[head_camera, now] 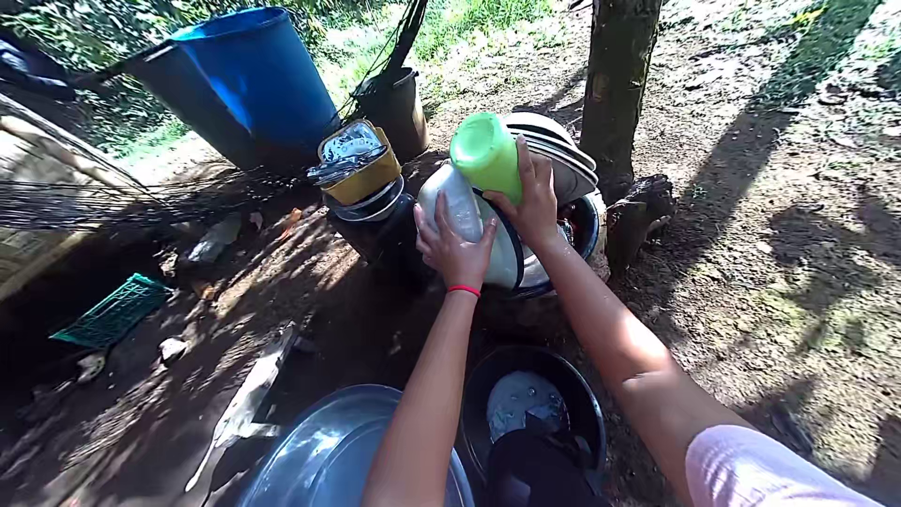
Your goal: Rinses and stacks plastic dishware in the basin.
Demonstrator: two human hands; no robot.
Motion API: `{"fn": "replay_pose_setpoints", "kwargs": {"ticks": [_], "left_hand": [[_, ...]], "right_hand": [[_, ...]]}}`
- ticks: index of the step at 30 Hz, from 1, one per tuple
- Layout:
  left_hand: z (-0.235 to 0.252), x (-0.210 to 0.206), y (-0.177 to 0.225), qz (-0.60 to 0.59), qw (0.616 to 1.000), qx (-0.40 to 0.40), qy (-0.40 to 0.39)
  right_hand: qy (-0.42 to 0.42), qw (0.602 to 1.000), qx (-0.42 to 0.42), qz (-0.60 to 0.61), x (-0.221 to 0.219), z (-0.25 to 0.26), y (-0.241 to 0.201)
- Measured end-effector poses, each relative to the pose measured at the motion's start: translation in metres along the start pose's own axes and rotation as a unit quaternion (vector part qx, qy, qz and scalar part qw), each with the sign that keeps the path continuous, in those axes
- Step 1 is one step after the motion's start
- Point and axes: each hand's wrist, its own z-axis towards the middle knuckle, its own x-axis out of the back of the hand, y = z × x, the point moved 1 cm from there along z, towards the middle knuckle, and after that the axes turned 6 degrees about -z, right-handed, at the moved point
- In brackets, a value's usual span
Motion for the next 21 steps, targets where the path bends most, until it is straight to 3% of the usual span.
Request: {"fn": "replay_pose_setpoints", "kwargs": {"ticks": [4,8,16,18,21], "left_hand": [[-0.004,0.0,-0.004,0.003,1.0,-0.004,-0.002],[-0.004,0.001,-0.003,0.022,1.0,0.001,-0.011],[-0.004,0.008,-0.003,0.011,0.999,-0.003,-0.036],[-0.008,0.005,-0.008,0.001,0.999,-0.034,-0.007],[-0.017,0.003,-0.016,-0.008,0.996,-0.085,0.028]], "right_hand": [[-0.056,0.996,-0.055,-0.039,0.003,0.006,-0.003],[-0.169,0.975,-0.128,-0.072,0.015,0.02,-0.012],[-0.307,0.927,-0.137,-0.168,0.036,0.053,-0.047],[-0.309,0.929,-0.149,-0.136,0.031,0.053,-0.047],[-0.223,0.964,-0.129,-0.059,0.023,0.043,-0.035]]}}
